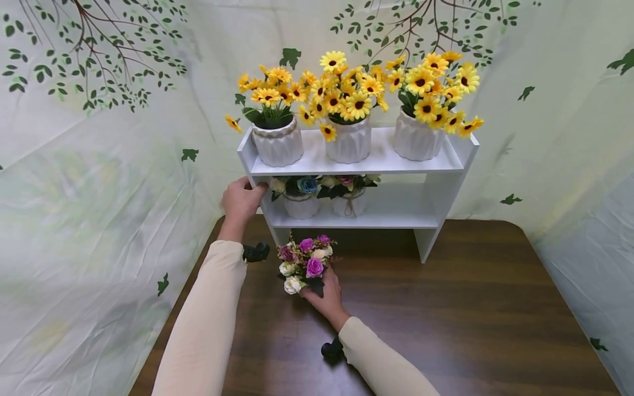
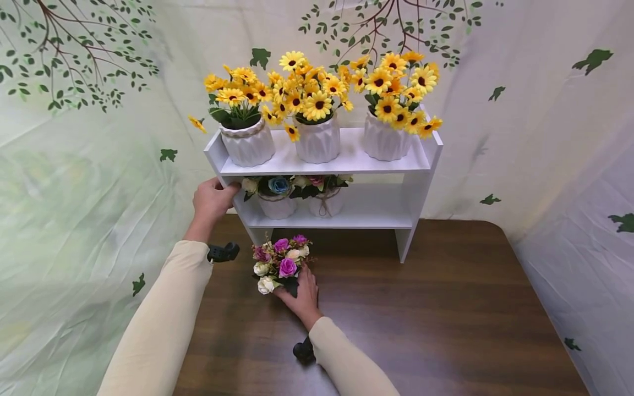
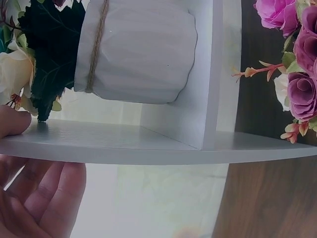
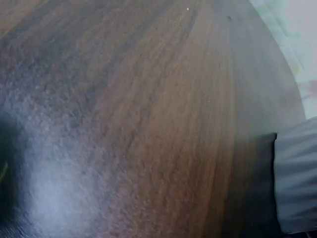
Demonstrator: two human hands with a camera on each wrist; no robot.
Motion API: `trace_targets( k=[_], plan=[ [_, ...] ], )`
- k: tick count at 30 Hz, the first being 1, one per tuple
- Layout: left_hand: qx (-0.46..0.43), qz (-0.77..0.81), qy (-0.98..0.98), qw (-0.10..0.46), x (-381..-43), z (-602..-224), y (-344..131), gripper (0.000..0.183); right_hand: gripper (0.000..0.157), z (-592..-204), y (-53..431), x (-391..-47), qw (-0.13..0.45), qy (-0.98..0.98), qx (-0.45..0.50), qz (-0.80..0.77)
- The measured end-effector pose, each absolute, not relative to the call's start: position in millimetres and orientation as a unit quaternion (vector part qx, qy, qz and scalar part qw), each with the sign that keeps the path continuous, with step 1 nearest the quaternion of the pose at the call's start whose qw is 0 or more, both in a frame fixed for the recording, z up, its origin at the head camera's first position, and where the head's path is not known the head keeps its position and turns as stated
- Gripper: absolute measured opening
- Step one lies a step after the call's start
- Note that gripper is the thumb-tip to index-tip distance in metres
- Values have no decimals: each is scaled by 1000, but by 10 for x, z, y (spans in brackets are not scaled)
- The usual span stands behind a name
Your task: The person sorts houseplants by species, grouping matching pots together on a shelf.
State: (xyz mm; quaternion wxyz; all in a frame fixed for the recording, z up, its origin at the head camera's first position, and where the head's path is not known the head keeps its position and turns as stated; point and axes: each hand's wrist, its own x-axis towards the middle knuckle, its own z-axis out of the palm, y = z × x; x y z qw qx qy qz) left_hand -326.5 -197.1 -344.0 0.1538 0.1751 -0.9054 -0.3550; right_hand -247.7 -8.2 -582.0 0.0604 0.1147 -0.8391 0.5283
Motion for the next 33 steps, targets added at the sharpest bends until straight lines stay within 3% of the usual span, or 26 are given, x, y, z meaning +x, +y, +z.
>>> trace_targets(
  k=[8, 18, 24, 30, 33],
  plan=[
    [178, -356, -906, 144, -3270, -3436, -1970, 34, 81, -5843, -50, -2492, 53, -834, 128, 534],
    [171, -358, -906, 149, -3274, -3463, -2010, 34, 61, -5815, 66, -2486, 140, -773, 153, 599],
    [171, -356, -908, 138, -3280, -3450, -2011, 33, 45, -5728, 477, -2448, 170, -785, 153, 576],
    [169, -367, -905, 129, -3280, -3444, -1991, 34, 64, -5671, 1082, -2279, 182, -812, 109, 544],
    [167, -363, -907, 135, -3276, -3455, -1992, 33, 63, -5604, 1344, -2240, 213, -812, 112, 532]
  ],
)
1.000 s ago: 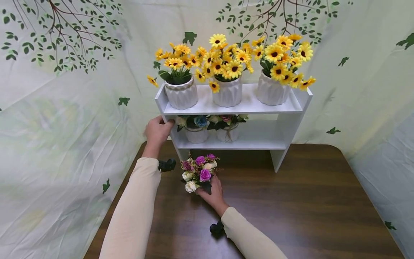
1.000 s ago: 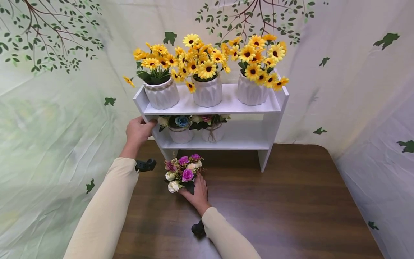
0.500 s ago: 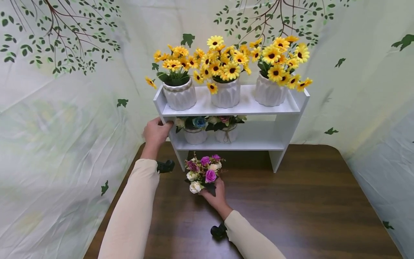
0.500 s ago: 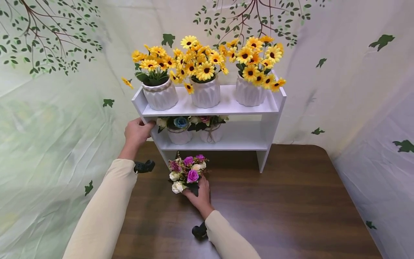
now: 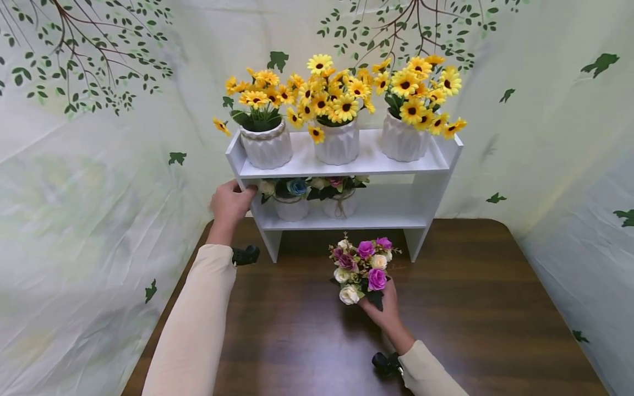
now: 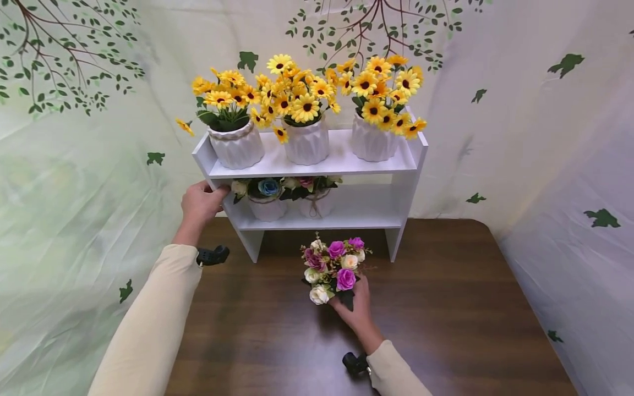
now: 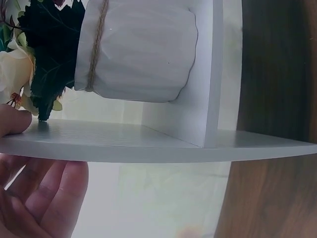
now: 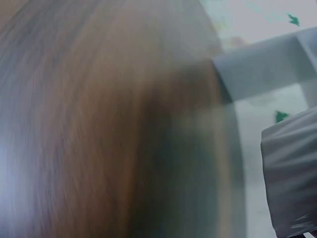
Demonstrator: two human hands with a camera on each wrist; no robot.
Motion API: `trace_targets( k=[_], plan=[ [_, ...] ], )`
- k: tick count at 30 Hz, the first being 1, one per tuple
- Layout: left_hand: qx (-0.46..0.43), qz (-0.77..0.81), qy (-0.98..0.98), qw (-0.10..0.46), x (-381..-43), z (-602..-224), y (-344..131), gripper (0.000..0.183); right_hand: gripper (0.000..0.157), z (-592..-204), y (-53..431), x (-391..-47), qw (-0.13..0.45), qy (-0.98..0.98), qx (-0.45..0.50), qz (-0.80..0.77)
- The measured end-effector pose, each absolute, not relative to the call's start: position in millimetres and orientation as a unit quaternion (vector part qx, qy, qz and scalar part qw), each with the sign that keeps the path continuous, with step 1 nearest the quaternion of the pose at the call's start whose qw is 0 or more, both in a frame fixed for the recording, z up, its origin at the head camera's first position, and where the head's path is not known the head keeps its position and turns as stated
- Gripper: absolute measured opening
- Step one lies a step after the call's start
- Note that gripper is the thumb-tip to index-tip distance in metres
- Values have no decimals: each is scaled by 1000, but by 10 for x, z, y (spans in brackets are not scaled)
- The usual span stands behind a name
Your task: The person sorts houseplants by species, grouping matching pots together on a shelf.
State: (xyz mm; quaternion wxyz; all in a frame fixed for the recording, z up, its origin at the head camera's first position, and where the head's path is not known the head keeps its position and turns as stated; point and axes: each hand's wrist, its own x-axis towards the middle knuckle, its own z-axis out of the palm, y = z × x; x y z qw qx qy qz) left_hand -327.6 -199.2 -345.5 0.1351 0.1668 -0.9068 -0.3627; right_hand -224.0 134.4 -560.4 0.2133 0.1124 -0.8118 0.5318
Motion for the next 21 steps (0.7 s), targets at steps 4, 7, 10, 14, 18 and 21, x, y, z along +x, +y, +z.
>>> trace_targets(
  k=[4, 7, 10, 14, 18, 21],
  plan=[
    [165, -355, -909, 139, -3269, -3448, -2001, 33, 61, -5468, 1620, -2217, 258, -806, 117, 520],
    [167, -354, -910, 138, -3265, -3449, -2006, 33, 63, -5340, 1796, -2198, 274, -804, 114, 515],
    [169, -354, -909, 139, -3264, -3456, -2015, 33, 63, -5207, 1931, -2192, 284, -799, 121, 516],
    [166, -352, -911, 136, -3268, -3463, -2007, 34, 63, -5024, 2059, -2212, 288, -786, 133, 531],
    [166, -357, -910, 132, -3272, -3465, -1997, 35, 67, -4850, 2137, -2260, 280, -768, 146, 557],
    [169, -359, -907, 137, -3276, -3458, -1996, 34, 67, -4726, 2163, -2325, 283, -752, 167, 571]
  ],
)
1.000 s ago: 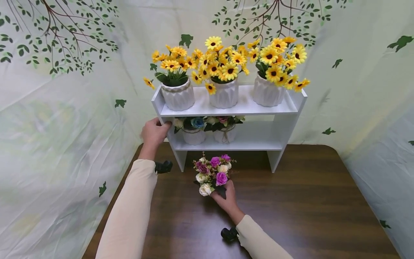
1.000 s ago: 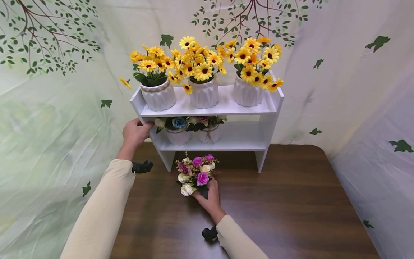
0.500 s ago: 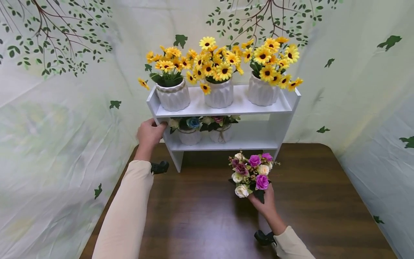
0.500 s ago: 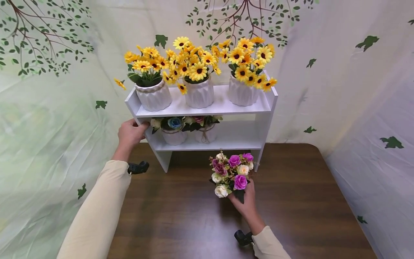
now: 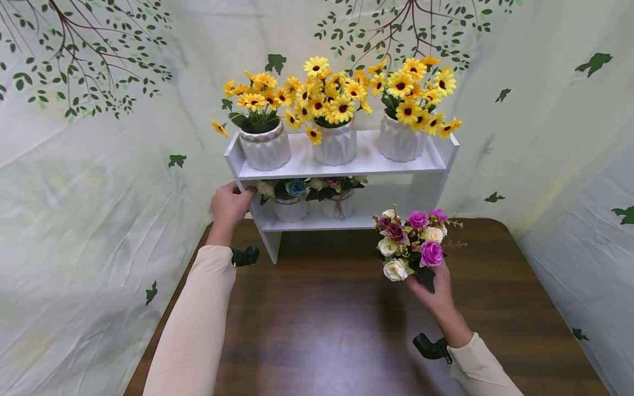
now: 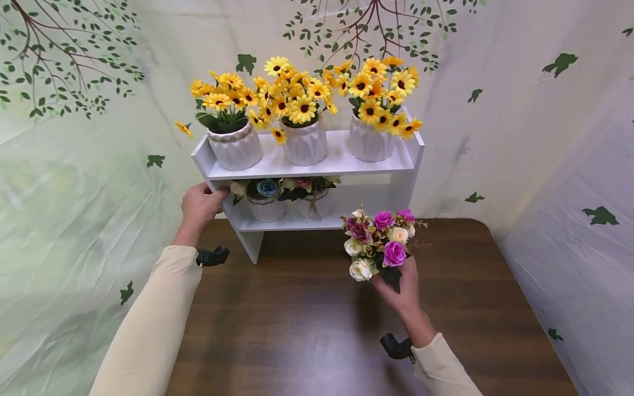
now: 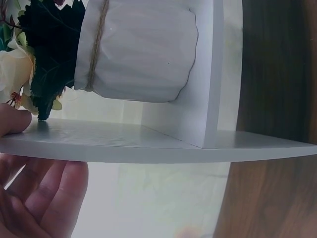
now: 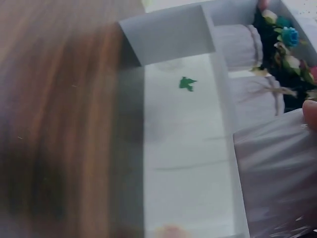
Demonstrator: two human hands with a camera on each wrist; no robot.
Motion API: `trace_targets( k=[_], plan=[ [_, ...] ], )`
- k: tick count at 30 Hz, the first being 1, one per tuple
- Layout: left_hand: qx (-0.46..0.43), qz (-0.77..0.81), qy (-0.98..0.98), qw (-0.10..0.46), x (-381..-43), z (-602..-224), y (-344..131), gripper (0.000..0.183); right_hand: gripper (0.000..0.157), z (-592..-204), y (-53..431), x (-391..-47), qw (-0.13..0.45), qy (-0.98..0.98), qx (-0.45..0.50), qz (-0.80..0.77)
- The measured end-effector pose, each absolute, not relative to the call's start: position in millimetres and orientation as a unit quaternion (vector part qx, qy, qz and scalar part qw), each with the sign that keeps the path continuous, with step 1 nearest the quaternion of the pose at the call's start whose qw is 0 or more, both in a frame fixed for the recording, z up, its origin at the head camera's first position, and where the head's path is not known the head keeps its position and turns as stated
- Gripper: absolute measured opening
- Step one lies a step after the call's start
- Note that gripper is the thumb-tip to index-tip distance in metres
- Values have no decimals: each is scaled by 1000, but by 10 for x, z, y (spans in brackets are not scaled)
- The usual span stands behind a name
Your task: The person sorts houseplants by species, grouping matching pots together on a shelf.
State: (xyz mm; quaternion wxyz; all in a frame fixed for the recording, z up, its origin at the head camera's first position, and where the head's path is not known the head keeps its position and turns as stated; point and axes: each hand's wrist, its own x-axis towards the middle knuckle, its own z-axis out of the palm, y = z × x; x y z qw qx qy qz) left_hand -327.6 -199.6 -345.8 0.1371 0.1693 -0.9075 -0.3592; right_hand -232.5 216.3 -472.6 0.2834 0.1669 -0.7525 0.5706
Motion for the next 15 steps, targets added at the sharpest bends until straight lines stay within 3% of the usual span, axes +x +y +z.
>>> trace_targets(
  k=[8, 15],
  plan=[
    [169, -357, -908, 137, -3276, -3455, -2011, 34, 67, -4415, 2134, -2597, 270, -744, 180, 584],
    [170, -359, -908, 132, -3270, -3445, -2026, 35, 67, -4213, 2057, -2853, 194, -779, 126, 583]
  ],
)
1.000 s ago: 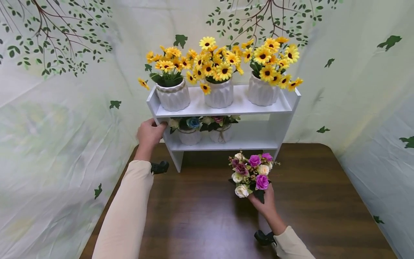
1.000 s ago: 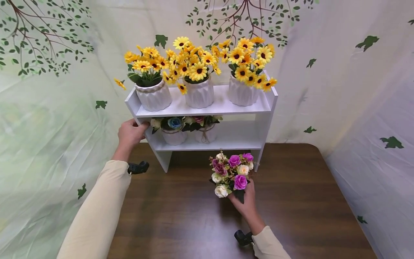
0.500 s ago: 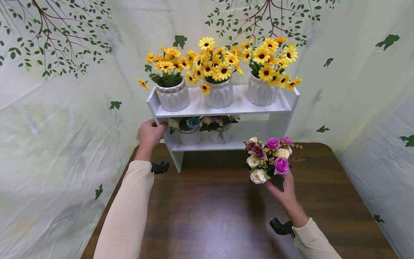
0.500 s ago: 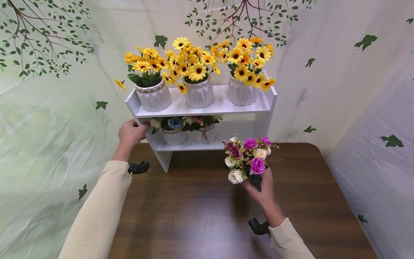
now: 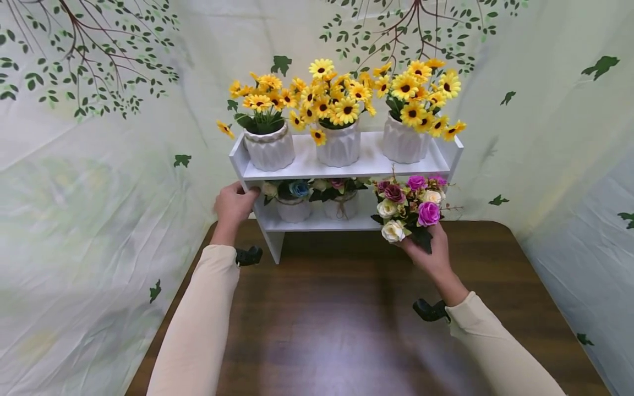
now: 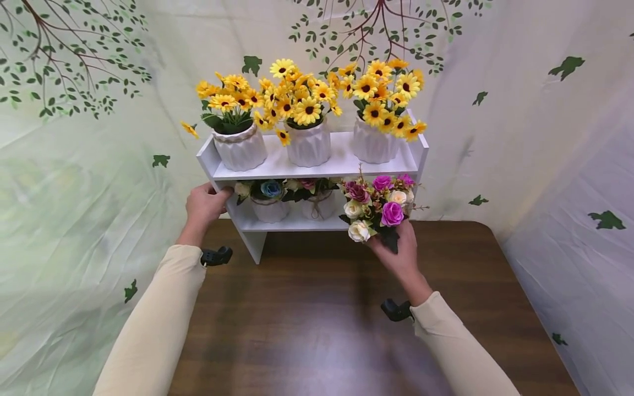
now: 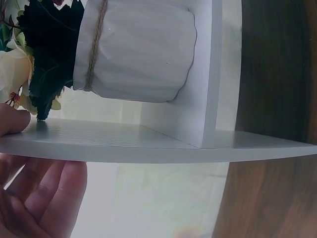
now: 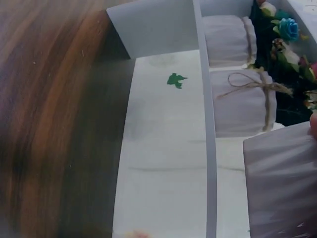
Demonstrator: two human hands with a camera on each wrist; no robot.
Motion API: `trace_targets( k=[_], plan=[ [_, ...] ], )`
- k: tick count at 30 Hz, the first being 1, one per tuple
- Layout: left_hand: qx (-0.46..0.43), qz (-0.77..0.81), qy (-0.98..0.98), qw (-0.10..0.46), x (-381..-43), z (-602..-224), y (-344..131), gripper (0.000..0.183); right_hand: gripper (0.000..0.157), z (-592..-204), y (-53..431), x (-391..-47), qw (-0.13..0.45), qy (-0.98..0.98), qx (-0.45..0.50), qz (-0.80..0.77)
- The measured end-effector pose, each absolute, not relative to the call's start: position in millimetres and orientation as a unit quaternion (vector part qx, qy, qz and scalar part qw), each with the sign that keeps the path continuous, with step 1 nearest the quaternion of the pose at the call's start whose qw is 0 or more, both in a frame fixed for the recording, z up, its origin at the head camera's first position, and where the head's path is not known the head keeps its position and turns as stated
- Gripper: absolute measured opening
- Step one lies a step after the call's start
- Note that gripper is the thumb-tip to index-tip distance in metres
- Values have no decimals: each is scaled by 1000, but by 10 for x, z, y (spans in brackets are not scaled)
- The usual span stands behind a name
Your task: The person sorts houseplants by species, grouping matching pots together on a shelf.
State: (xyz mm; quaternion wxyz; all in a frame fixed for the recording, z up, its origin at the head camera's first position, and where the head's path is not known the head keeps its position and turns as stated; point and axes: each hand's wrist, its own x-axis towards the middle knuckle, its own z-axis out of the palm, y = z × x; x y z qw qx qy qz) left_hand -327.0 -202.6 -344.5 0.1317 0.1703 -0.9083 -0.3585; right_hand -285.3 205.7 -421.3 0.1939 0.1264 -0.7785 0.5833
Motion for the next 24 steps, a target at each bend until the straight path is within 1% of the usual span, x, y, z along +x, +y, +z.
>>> trace_targets(
  k=[3, 8, 17, 24],
  plan=[
    [169, -362, -907, 132, -3273, -3449, -2018, 36, 65, -4152, 2047, -2937, 169, -798, 101, 569],
    [170, -364, -906, 132, -3274, -3455, -2015, 36, 63, -4096, 2009, -3085, 146, -821, 85, 546],
    [169, -358, -908, 141, -3271, -3478, -2022, 35, 71, -4128, 1975, -3269, 123, -819, 87, 554],
    [170, -356, -909, 138, -3276, -3472, -2017, 35, 73, -4088, 1951, -3426, 91, -842, 41, 530]
  ],
)
